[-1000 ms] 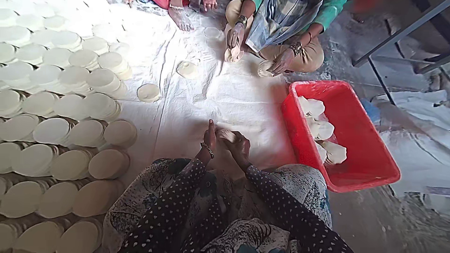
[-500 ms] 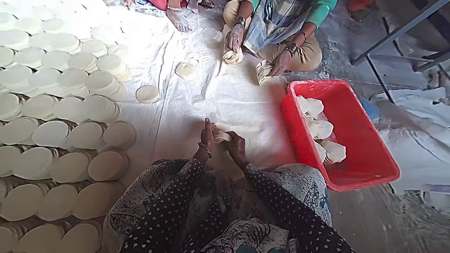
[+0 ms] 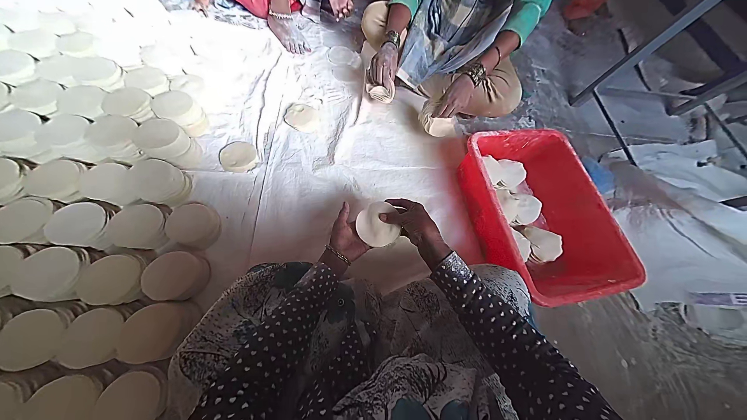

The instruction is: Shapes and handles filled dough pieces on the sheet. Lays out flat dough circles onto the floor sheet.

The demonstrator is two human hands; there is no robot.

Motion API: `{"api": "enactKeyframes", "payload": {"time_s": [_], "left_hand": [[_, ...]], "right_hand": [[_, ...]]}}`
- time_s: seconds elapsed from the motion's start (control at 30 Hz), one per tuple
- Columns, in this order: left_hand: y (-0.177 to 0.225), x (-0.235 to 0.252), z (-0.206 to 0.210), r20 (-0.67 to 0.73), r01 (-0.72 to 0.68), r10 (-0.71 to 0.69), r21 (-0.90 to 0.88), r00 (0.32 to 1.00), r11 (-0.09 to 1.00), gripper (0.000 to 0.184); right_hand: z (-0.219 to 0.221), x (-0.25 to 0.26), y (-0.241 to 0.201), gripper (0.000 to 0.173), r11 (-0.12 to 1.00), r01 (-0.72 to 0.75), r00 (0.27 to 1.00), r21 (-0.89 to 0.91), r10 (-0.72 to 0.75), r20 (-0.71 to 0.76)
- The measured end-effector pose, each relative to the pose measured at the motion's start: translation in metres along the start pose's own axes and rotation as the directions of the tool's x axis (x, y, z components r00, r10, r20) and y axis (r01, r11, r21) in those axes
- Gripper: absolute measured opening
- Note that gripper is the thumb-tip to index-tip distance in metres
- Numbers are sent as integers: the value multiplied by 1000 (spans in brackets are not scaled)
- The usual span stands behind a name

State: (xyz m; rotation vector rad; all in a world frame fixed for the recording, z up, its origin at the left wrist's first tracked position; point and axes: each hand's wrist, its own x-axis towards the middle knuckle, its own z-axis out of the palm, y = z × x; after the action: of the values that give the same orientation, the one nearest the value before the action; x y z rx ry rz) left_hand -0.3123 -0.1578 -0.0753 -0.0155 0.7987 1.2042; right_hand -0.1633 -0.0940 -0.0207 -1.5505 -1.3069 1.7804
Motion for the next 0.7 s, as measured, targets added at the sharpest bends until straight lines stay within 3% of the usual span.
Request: {"api": "enactKeyframes", "payload": {"time_s": [0.13, 0.23, 0.3, 0.37, 0.4, 0.43, 0.47, 0.5, 0.53, 0.6, 0.67, 0.7], "left_hand": [[5, -3, 5, 6, -36, 36, 128, 999, 991, 78], [2, 1, 9, -70, -124, 152, 302, 986, 945, 42], [0, 9, 11, -60, -230, 302, 517, 951, 825, 28], [10, 1, 19, 80, -297, 363, 746, 928, 596, 35], [16, 0, 19, 158, -314, 357, 843, 921, 437, 39], [21, -5, 19, 203, -282, 332, 936, 921, 209, 41], [25, -12, 23, 202, -193, 283, 979, 937, -59, 40], [27, -17, 29, 149, -90, 218, 962, 964, -257, 41], [28, -19, 35, 99, -32, 174, 936, 980, -349, 39], [29, -18, 30, 58, -7, 135, 938, 989, -348, 37], [36, -20, 23, 39, -6, 180, 983, 983, -181, 37], [43, -22, 21, 19, -11, 235, 999, 972, -37, 36]], "right_hand": [[-4, 2, 11, 47, 999, -10, 1000, 31, 10, -13], [-3, 5, 14, 43, 999, -36, 999, -2, 36, -40], [-8, 6, 17, 44, 996, -47, 994, -82, 39, -99], [-18, 11, 25, 48, 987, -15, 987, -157, -11, -163], [-23, 14, 31, 49, 977, 0, 981, -212, -42, -191], [-28, 15, 38, 50, 957, 0, 975, -289, -64, -213], [-32, 15, 42, 51, 925, -3, 973, -381, -85, -216], [-35, 15, 42, 53, 885, -9, 975, -465, -96, -202], [-38, 16, 41, 53, 855, -6, 977, -518, -104, -183], [-38, 17, 46, 51, 840, -8, 980, -542, -101, -172], [-36, 18, 53, 49, 800, 8, 976, -600, -138, -171], [-36, 20, 56, 50, 767, 33, 971, -641, -176, -161]]}}
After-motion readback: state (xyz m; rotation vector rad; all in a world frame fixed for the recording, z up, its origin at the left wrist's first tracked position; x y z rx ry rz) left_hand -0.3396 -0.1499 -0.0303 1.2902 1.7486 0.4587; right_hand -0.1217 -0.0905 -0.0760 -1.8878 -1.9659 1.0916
